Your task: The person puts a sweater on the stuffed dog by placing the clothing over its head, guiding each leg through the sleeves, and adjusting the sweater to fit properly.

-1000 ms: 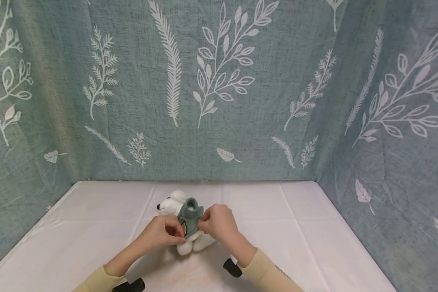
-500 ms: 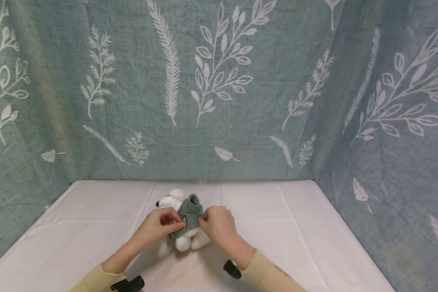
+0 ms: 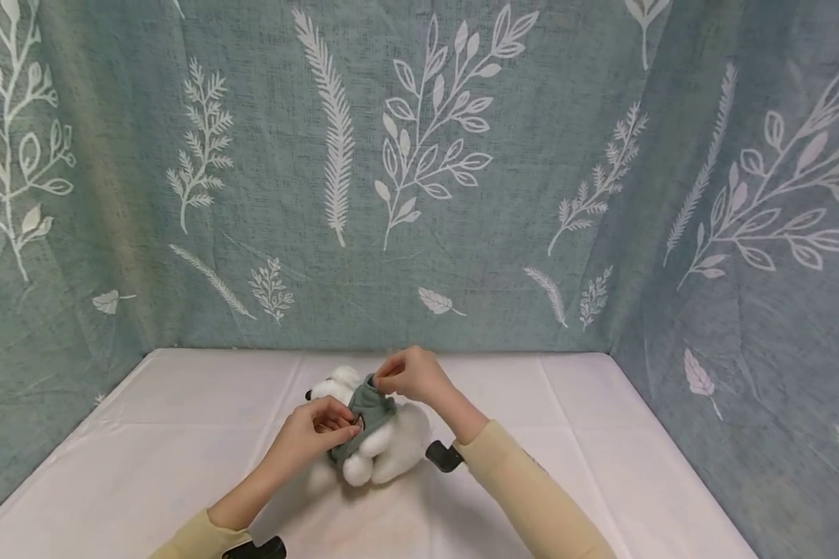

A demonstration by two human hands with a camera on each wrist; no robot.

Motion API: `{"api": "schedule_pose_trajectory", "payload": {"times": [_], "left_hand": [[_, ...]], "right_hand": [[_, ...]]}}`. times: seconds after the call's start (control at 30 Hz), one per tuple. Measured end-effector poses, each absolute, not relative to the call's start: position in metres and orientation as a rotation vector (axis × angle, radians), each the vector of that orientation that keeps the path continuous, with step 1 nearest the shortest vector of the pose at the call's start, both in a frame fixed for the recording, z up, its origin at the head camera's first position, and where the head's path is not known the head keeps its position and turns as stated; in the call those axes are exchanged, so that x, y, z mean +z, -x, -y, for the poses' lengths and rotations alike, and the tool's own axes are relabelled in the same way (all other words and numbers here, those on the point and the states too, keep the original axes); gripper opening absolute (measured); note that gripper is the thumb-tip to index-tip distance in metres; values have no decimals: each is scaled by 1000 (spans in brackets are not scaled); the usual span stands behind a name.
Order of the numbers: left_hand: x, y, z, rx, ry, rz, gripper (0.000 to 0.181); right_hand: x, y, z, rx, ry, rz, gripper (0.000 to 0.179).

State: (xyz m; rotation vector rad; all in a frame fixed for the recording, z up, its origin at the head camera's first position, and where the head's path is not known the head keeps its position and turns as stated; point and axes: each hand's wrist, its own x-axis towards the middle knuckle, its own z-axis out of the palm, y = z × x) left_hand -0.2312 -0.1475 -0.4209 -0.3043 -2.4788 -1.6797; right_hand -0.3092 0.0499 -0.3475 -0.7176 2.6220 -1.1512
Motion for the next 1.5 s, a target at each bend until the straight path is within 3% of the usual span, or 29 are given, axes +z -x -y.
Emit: {"api": "schedule_pose_trajectory", "payload": {"times": [0.77, 1.2, 1.5], "left_hand": [[-424, 231, 149, -1745, 305, 2486, 26], [-414, 220, 137, -1794, 244, 2452, 20], [-425, 228, 137, -1825, 252, 2400, 22]], "right_hand": [[-354, 313, -47, -606, 903, -2692, 10], [-363, 315, -47, -699, 838, -2526, 24], [-367, 315, -49, -813, 784, -2421, 29]]}}
